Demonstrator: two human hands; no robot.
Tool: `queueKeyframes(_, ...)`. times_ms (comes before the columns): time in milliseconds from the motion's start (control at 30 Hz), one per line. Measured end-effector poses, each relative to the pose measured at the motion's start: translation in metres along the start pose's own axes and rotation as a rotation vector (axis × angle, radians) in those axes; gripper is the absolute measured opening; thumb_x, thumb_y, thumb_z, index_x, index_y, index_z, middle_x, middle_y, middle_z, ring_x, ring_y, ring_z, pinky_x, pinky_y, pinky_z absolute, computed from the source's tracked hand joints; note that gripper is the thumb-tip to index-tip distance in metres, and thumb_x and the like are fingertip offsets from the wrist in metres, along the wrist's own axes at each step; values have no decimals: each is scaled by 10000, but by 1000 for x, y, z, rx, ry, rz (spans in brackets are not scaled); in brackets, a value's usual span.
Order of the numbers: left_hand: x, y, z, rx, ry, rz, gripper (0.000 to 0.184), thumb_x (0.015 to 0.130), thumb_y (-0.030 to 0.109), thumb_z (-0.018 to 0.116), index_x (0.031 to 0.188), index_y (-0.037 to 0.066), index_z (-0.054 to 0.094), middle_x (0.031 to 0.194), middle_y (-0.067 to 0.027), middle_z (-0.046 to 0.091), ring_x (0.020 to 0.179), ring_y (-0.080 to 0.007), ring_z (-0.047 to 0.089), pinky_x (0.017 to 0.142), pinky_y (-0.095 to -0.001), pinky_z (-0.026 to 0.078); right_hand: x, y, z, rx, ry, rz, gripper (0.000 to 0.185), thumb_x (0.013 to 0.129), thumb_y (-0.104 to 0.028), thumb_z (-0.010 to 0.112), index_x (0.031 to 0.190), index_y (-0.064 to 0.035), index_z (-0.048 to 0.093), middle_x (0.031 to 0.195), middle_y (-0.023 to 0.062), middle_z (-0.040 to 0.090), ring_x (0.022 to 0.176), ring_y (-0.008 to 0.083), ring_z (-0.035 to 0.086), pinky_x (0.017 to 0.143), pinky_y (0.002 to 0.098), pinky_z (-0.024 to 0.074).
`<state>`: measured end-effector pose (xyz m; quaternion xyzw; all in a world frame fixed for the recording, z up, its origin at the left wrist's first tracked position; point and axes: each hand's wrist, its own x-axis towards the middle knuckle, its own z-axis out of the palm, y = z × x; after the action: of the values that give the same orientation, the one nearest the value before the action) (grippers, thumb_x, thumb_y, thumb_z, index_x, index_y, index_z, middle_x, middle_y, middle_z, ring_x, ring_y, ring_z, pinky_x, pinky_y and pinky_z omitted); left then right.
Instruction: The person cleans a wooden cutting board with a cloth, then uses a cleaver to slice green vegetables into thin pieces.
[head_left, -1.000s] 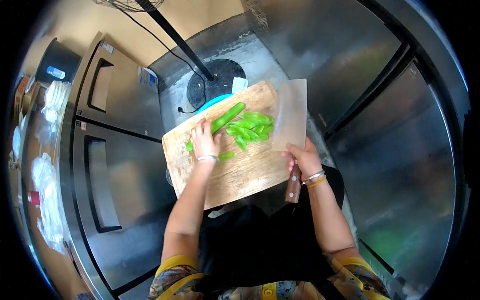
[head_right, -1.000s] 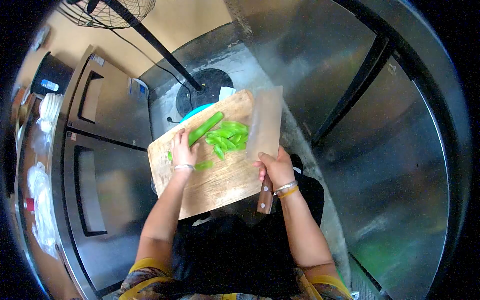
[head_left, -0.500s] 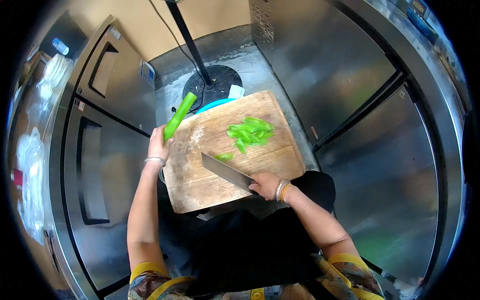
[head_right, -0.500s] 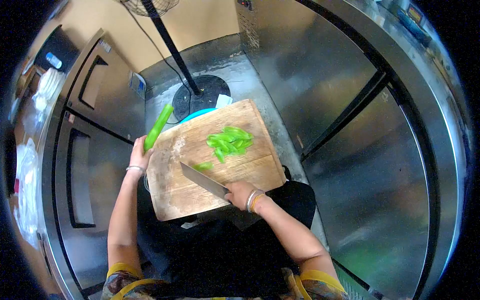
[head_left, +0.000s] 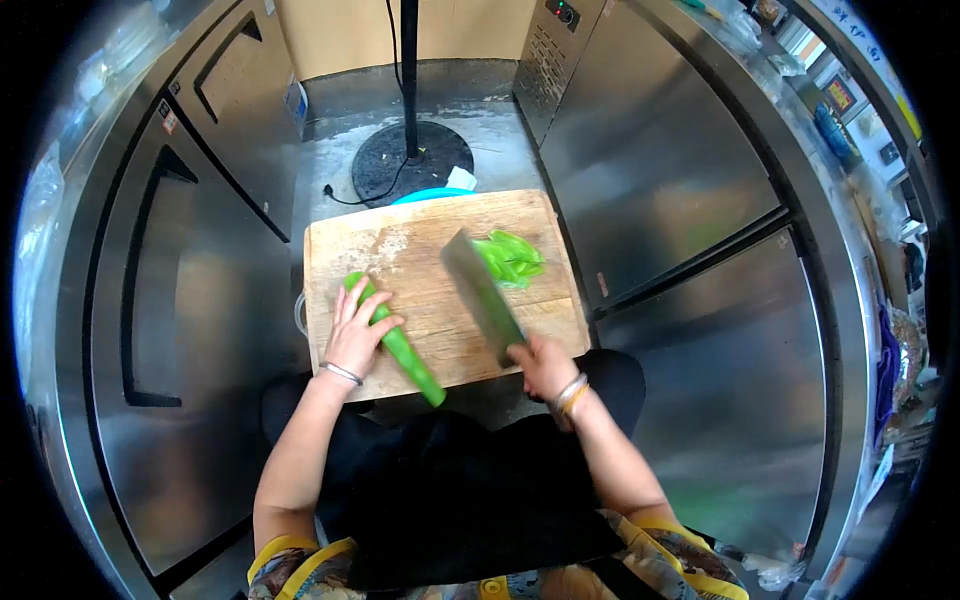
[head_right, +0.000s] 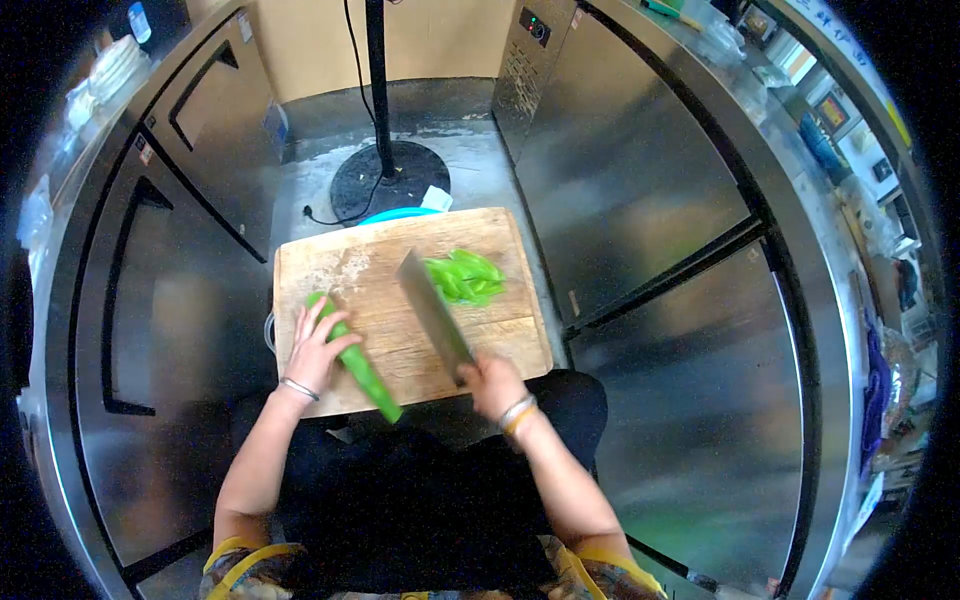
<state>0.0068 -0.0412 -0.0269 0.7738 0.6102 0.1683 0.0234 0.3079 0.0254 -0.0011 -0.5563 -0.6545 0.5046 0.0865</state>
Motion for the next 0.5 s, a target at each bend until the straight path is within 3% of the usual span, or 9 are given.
queueKeyframes(67, -15, -1, 45, -238, 174, -285, 378, 678, -71, 641, 997, 133, 664, 1332, -95, 481, 1326, -358, 340, 1139, -461, 230, -15, 30, 18, -390, 191, -472, 197, 871, -193, 598, 927, -5, 576, 809, 203, 643, 713, 395, 629, 657, 463, 516)
queueKeyframes(133, -17, 7, 65, -532, 193, -369, 499, 686, -76, 642, 1135, 140, 615, 1421, -158, 381, 1332, -406, 303, 1126, -487, 244, -30, 27, 31, -454, 40, -261, 190, 872, -193, 586, 928, -15, 554, 907, 231, 635, 811, 448, 603, 725, 507, 500)
queueKeyframes(233, -2, 52, 56, -146, 206, -679, 837, 696, -33, 672, 1426, 94, 284, 1429, -268, 290, 1283, -405, 377, 1054, -429, 362, -37, 26, 45, -456, 70, -220, 203, 894, -204, 556, 952, -9, 545, 948, 250, 625, 844, 432, 615, 738, 507, 500)
queueKeyframes(267, 1, 50, 57, -149, 205, -686, 837, 696, -33, 672, 1426, 94, 284, 1429, -268, 290, 1283, -405, 377, 1054, -429, 362, -36, 27, 47, -452, 87, -235, 205, 894, -205, 556, 953, -9, 548, 919, 252, 631, 836, 431, 617, 733, 507, 502)
queueKeyframes(333, 6, 43, 59, -344, 199, -649, 878, 684, -28, 704, 1433, 63, 257, 1369, -278, 367, 1207, -404, 454, 992, -432, 414, -35, 16, 40, -394, 35, -136, 218, 891, -203, 561, 969, 1, 554, 850, 253, 638, 808, 430, 621, 717, 503, 507)
queueKeyframes(367, 7, 34, 68, -345, 329, -593, 865, 709, -46, 697, 1437, 32, 237, 1237, -234, 499, 1093, -371, 540, 903, -421, 474, -32, 24, 42, -378, 64, -177, 233, 884, -194, 571, 990, 12, 561, 797, 251, 638, 785, 433, 620, 700, 497, 511)
queueKeyframes(400, 10, 28, 66, -335, 333, -607, 865, 709, -46, 697, 1437, 32, 237, 1237, -234, 499, 1093, -371, 540, 903, -421, 474, -29, 30, 44, -342, 81, -232, 246, 876, -185, 581, 998, 27, 562, 798, 261, 633, 782, 439, 615, 694, 495, 509)
queueKeyframes(467, 14, 19, 61, -1367, 202, -924, 744, 756, -93, 628, 1406, -5, 276, 1071, -162, 584, 964, -300, 602, 842, -372, 513, -28, 36, 45, -280, 86, -203, 249, 866, -176, 593, 1004, 29, 564, 786, 267, 628, 777, 442, 613, 688, 497, 506)
queueKeyframes(500, 16, 13, 46, -1638, 116, -947, 570, 820, -30, 604, 1336, -30, 361, 996, -119, 601, 876, -236, 619, 795, -334, 531, -25, 42, 47, -291, 86, -220, 249, 861, -169, 601, 1005, 30, 563, 781, 264, 628, 774, 437, 615, 682, 495, 504)
